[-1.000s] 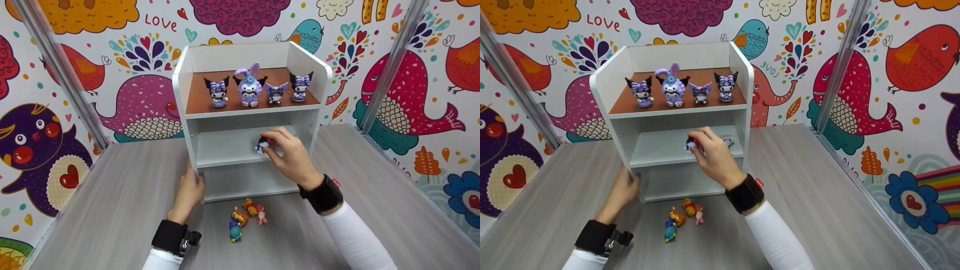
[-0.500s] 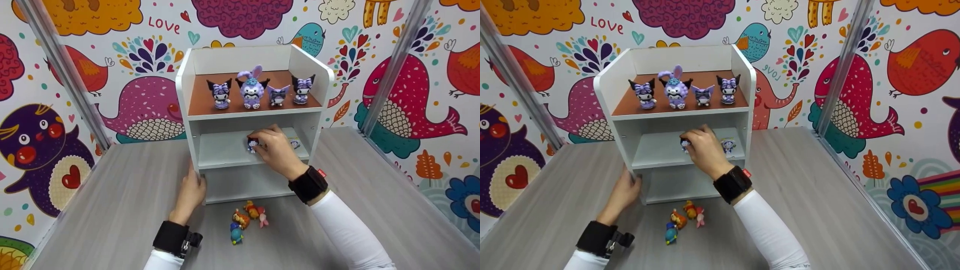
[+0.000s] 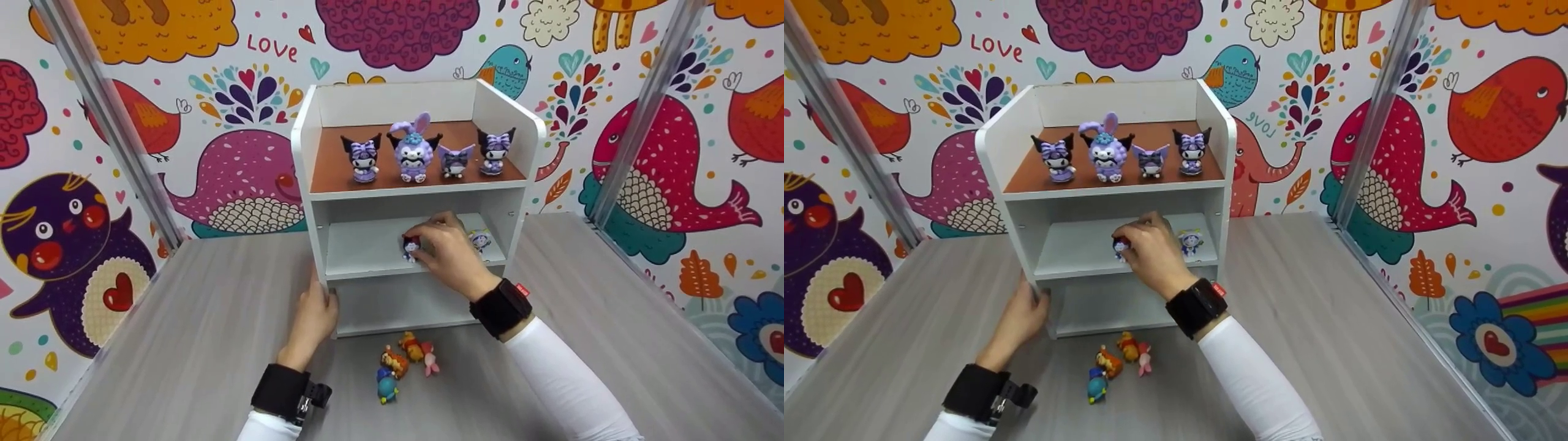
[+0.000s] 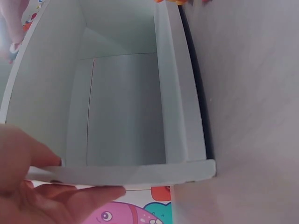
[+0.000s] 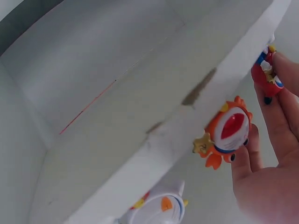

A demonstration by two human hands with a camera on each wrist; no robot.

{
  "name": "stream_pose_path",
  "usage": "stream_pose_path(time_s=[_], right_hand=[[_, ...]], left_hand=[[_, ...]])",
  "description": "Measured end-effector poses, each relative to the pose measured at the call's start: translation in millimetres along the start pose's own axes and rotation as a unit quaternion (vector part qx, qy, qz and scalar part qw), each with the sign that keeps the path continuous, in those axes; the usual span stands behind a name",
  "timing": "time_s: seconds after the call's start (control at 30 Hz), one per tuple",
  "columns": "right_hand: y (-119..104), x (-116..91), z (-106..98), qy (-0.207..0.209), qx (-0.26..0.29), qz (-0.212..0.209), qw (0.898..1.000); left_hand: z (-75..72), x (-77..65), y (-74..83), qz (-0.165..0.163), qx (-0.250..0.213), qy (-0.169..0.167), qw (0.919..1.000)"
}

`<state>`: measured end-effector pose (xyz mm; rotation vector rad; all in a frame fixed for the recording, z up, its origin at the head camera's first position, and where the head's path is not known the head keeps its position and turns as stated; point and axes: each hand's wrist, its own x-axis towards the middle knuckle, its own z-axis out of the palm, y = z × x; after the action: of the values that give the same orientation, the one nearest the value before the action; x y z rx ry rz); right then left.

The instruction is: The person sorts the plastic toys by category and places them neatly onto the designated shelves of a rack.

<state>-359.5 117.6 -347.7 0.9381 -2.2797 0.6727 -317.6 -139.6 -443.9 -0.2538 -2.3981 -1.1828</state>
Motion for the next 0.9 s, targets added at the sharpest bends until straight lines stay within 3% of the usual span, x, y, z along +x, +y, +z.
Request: stream_pose_path(time_s=[0.53,0.9], right_hand=[[-1.6,-0.5,-1.7,-0.015,0.002,0.025,1.0],[1.5,-5.0,-5.6,0.02,0.026,-0.018,0.999]], left_hand=[[0.9,-0.9,-2.1,0.006,0.008,0.006,0.9999],[1.1,0.4,-1.5,-0.01,0.016,-0.004,0.9998]])
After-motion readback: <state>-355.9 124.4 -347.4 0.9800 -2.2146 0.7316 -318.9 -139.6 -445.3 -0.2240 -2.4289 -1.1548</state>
